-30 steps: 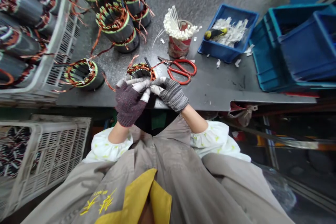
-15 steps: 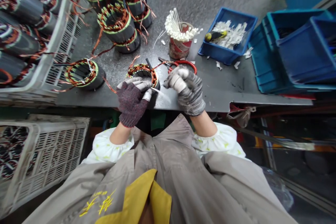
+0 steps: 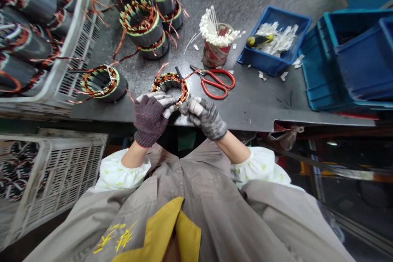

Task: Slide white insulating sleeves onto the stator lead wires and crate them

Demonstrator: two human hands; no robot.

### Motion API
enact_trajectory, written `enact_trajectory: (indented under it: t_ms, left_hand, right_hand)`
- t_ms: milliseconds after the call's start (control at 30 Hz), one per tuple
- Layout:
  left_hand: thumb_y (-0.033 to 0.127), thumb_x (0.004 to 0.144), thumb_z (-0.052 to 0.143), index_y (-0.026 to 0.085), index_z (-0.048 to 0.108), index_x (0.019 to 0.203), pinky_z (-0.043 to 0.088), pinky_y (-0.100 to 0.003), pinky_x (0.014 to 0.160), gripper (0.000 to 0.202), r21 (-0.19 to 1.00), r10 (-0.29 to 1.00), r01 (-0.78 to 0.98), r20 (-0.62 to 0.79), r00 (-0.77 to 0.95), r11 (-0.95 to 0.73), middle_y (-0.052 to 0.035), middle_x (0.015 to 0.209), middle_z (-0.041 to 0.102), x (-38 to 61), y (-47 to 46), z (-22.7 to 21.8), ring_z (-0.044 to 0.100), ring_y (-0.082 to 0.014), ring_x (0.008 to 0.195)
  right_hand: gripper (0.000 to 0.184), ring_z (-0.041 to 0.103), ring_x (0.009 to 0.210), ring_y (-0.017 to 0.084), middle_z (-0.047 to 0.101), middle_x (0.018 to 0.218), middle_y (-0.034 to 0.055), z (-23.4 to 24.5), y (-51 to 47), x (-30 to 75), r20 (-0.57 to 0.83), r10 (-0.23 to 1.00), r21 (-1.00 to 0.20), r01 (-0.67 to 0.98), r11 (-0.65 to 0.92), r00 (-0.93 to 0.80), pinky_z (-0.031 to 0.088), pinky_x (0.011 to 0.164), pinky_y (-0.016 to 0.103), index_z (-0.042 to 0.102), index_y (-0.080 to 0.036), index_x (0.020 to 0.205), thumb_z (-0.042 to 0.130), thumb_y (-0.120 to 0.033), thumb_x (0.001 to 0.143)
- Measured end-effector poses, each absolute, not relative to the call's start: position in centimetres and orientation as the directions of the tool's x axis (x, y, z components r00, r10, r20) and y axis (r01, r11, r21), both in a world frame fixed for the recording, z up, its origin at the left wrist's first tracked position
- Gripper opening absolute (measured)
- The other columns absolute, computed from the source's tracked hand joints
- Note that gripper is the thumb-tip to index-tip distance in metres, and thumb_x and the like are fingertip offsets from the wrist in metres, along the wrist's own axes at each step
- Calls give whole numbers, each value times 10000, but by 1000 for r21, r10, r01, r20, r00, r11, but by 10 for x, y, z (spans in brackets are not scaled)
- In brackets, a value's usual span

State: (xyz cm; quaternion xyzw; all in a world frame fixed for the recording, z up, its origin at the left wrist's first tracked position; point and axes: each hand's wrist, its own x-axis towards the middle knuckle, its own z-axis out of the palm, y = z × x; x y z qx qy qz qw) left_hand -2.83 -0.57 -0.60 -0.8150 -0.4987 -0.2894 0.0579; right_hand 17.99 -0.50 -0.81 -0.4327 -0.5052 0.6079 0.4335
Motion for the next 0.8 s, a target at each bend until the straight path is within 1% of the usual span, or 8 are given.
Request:
enact_trajectory:
  t_ms: [100, 167, 300, 467, 533, 600, 700, 800]
  left_hand:
    - [369, 1045, 590, 274, 755, 1149, 425, -456, 1041, 217, 202, 756, 801, 517, 402, -564, -32, 1151, 806, -25, -7, -3, 700, -252, 1197]
    - [368, 1044, 593, 285, 750, 1178, 418, -461, 1049, 223, 216, 737, 760, 502, 452, -613, -34, 1165, 803, -20, -12, -1, 696, -252, 1213]
    - [332, 1041, 590, 291, 726, 1261, 424, -470, 1097, 261, 253, 746, 744, 485, 456, -619, -47, 1282, 771, -11, -29, -2, 656, -259, 1299]
    - [273, 1045, 553, 230, 730, 1271, 519, -422, 1019, 290, 248, 813, 859, 512, 276, -448, -107, 1252, 761, -13, -43, 1, 690, -259, 1192]
    - [278, 1046, 536, 217, 741, 1239, 541, -401, 967, 288, 209, 831, 870, 459, 315, -446, -110, 1187, 768, -18, -39, 9, 702, -259, 1138]
    - [297, 1041, 528, 218, 753, 1196, 551, -389, 928, 284, 157, 833, 851, 354, 426, -502, -102, 1143, 766, -26, -27, 20, 704, -264, 1116]
    - [336, 1033, 527, 228, 775, 1128, 557, -374, 886, 286, 128, 763, 755, 189, 618, -644, -93, 1130, 759, -36, 1, 40, 711, -260, 1076]
    - [362, 1041, 523, 259, 791, 1125, 554, -353, 896, 299, 184, 607, 583, 135, 783, -792, -74, 1126, 761, -40, 25, 49, 714, -235, 1060]
  right_hand:
    - [393, 630, 656, 180, 702, 772, 51, 0, -9, 191, 124, 972, -981, 124, 151, -202, 572, 654, 344, 747, -229, 837, 655, -599, 933]
    - [355, 696, 837, 229, 746, 894, 70, 8, 0, 195, 225, 956, -935, 233, 267, -190, 611, 829, 407, 763, -241, 866, 654, -569, 942]
    - [365, 719, 867, 226, 762, 910, 55, 18, 19, 197, 207, 955, -938, 237, 255, -211, 637, 858, 423, 747, -242, 904, 520, -502, 1023]
    - [249, 670, 1241, 298, 706, 1324, 116, 2, 0, 203, 419, 891, -825, 337, 454, -173, 543, 1112, 529, 753, -227, 1100, 613, -386, 970]
    - [252, 627, 1317, 324, 676, 1386, 135, -7, -7, 200, 426, 869, -763, 416, 494, -252, 500, 1157, 546, 760, -218, 1101, 626, -372, 954]
    - [242, 648, 1275, 321, 677, 1392, 142, -14, -2, 196, 377, 877, -750, 456, 478, -299, 518, 1125, 528, 768, -207, 1033, 598, -364, 963]
    - [218, 678, 1193, 278, 696, 1359, 131, -17, 24, 197, 326, 854, -800, 362, 478, -406, 535, 1078, 467, 759, -193, 930, 597, -338, 948]
    - [165, 678, 1177, 239, 706, 1328, 98, -15, 60, 204, 284, 734, -875, 146, 461, -617, 530, 1073, 424, 761, -198, 901, 643, -312, 896]
